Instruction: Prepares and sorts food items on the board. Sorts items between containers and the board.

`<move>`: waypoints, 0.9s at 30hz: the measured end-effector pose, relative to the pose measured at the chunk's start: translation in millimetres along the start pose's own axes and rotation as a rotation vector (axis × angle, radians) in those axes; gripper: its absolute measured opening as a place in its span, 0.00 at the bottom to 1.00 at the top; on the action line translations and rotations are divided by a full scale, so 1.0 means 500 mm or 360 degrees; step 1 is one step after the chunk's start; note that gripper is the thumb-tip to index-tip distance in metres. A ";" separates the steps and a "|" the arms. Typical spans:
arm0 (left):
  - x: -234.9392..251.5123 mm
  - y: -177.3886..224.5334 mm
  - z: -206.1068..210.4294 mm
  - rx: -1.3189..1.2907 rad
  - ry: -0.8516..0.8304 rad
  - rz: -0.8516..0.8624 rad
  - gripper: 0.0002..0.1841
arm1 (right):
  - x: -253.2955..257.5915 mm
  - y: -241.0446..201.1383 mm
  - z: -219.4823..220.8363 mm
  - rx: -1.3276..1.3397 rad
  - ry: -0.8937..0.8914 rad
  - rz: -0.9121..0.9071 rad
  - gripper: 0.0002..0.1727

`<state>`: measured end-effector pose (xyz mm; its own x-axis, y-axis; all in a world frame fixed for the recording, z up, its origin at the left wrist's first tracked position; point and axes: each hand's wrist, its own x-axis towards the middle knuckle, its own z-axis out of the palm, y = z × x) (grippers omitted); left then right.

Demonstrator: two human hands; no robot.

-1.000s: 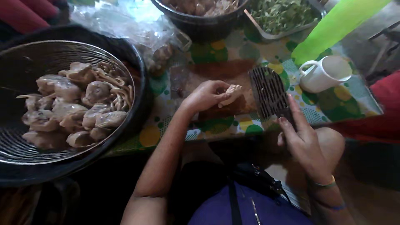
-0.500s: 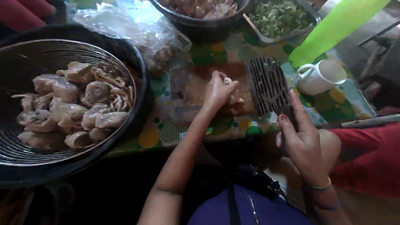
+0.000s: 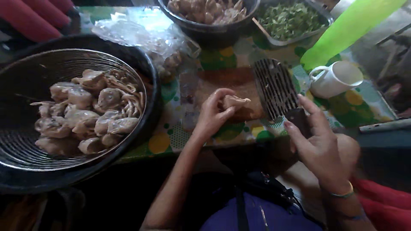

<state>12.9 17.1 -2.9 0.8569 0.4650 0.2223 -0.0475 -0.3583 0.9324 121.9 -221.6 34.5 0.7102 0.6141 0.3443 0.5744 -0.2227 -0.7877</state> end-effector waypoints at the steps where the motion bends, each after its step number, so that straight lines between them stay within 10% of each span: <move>1: -0.014 0.001 0.001 -0.0096 0.0088 -0.0166 0.20 | 0.000 -0.004 0.005 0.0006 -0.0017 0.0014 0.32; 6: -0.032 0.035 -0.004 -0.0030 0.0416 -0.0665 0.25 | -0.001 -0.012 0.016 -0.0055 -0.0102 -0.0146 0.32; 16: -0.007 -0.021 -0.067 0.1150 -0.0103 0.0184 0.26 | -0.010 0.001 0.035 -0.0243 -0.0045 -0.0032 0.30; 27: -0.068 0.022 0.062 0.1191 0.0441 0.0167 0.29 | -0.012 -0.018 0.047 -0.0255 0.0109 -0.0298 0.25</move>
<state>-0.8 -27.7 -9.1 0.7040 0.5476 0.4522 0.3199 -0.8130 0.4865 103.0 -205.2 27.6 0.6079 0.6045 0.5149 0.7520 -0.2303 -0.6176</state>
